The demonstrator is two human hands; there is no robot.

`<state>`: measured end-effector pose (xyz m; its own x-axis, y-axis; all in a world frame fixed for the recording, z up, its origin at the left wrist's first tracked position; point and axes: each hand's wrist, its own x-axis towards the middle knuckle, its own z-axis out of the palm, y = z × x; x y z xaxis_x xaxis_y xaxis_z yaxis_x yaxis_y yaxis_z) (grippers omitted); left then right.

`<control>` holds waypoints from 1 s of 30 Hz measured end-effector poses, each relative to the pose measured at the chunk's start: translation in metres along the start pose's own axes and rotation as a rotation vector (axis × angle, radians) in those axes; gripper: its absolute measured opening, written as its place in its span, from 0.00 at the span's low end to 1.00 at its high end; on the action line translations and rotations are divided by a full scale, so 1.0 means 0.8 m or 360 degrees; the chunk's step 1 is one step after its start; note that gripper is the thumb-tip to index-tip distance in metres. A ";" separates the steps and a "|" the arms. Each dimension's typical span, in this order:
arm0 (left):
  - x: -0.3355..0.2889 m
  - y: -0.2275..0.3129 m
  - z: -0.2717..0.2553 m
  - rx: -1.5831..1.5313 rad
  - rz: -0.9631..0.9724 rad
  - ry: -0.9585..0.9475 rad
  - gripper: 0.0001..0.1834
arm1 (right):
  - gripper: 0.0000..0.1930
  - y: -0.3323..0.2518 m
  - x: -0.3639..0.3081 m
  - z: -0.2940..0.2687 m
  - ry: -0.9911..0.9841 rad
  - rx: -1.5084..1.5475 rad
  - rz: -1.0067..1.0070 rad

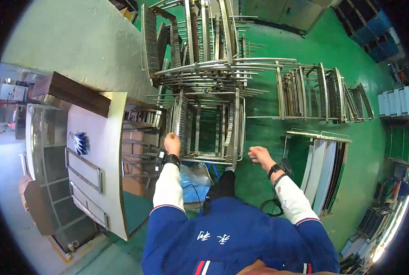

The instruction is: Sorting circuit boards and loading them into a processing machine and onto metal storage racks.

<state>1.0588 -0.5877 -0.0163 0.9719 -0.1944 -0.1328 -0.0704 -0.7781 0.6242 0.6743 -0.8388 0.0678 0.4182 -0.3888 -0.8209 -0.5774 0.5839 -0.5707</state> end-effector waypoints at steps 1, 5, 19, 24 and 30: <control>-0.006 0.012 0.001 0.0025 0.0002 -0.0114 0.14 | 0.16 0.016 -0.008 -0.008 0.0018 0.0023 0.0048; -0.056 0.066 0.003 0.0099 0.0030 -0.0351 0.14 | 0.15 0.099 -0.035 -0.043 0.0211 -0.0038 0.0120; -0.252 0.057 0.050 -0.0326 0.0426 -0.0985 0.11 | 0.16 0.380 -0.178 -0.101 0.0836 0.0112 -0.0105; -0.336 0.035 0.050 -0.0193 0.0611 -0.1213 0.09 | 0.18 0.512 -0.265 -0.084 0.0962 0.0259 -0.0124; -0.410 -0.015 0.100 0.0281 0.0581 -0.1795 0.09 | 0.17 0.693 -0.374 -0.052 0.1395 0.0215 -0.0048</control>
<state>0.7227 -0.5620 -0.0416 0.1501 -0.7663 -0.6247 -0.4165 -0.6221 0.6630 0.2003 -0.4287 -0.0039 -0.2877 -0.7791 -0.5569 -0.4638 0.6221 -0.6308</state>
